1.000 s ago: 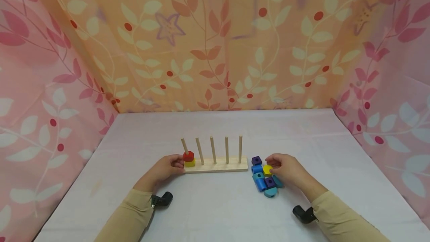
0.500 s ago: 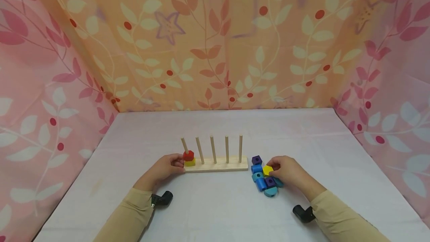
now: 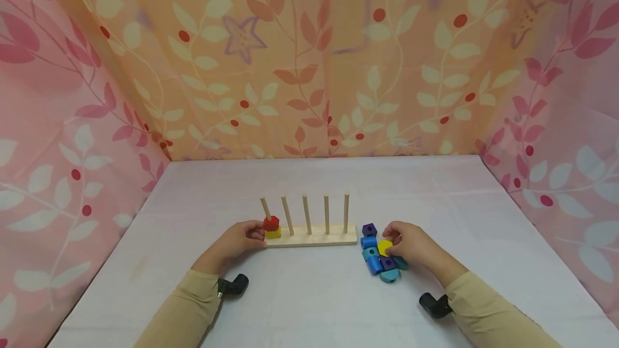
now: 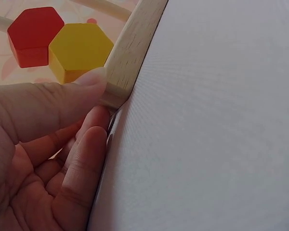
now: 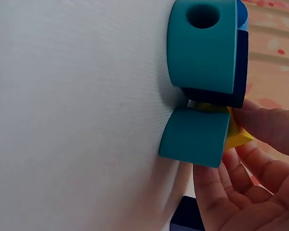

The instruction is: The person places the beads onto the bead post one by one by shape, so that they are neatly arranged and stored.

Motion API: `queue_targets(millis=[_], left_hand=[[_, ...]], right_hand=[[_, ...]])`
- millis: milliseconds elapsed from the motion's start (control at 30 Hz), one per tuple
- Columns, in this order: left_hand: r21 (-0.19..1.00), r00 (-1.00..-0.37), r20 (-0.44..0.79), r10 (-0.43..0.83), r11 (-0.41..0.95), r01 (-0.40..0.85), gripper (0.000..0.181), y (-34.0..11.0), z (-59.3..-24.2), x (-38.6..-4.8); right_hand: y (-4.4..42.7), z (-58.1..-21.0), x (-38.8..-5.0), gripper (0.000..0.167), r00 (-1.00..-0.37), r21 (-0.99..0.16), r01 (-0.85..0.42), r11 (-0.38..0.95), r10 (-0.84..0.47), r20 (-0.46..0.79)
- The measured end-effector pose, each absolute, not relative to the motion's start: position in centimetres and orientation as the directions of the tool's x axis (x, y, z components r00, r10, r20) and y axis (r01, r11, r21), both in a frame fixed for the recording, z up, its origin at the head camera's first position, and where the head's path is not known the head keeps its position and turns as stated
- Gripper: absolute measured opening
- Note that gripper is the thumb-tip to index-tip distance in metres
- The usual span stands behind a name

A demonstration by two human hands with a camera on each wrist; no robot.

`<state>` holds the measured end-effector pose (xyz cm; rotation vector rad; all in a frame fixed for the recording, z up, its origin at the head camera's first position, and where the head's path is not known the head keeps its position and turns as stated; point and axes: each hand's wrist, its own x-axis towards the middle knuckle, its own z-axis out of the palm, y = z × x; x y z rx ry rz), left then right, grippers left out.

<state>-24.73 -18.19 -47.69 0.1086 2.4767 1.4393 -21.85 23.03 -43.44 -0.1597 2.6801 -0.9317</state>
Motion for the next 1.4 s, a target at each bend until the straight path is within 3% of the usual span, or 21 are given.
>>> queue_targets(millis=[300,633,1033,1400], left_hand=[[0.858,-0.96,-0.198,0.199,0.509,-0.071,0.044,-18.1,-47.7,-24.7],[0.855,-0.961,-0.194,0.199,0.514,-0.067,0.044,-18.1,-47.7,-24.8],[0.862,-0.96,-0.18,0.213,0.505,-0.05,0.043,-18.2,-48.0,-24.9],[0.874,-0.959,-0.173,0.223,0.484,-0.045,0.041,-18.2,-47.9,-24.8]], right_hand=[[22.8,-43.1,-21.9,0.023,-0.954,-0.597,0.006,0.802,-0.175,-0.244],[22.4,-40.7,-21.7,0.023,-0.966,-0.648,-0.019,0.762,-0.182,-0.186],[21.0,-35.6,-22.0,0.031,-0.977,-0.718,-0.174,0.673,-0.211,0.039],[16.2,-32.6,-22.5,0.025,-0.928,-0.792,-0.317,0.522,-0.342,0.147]])
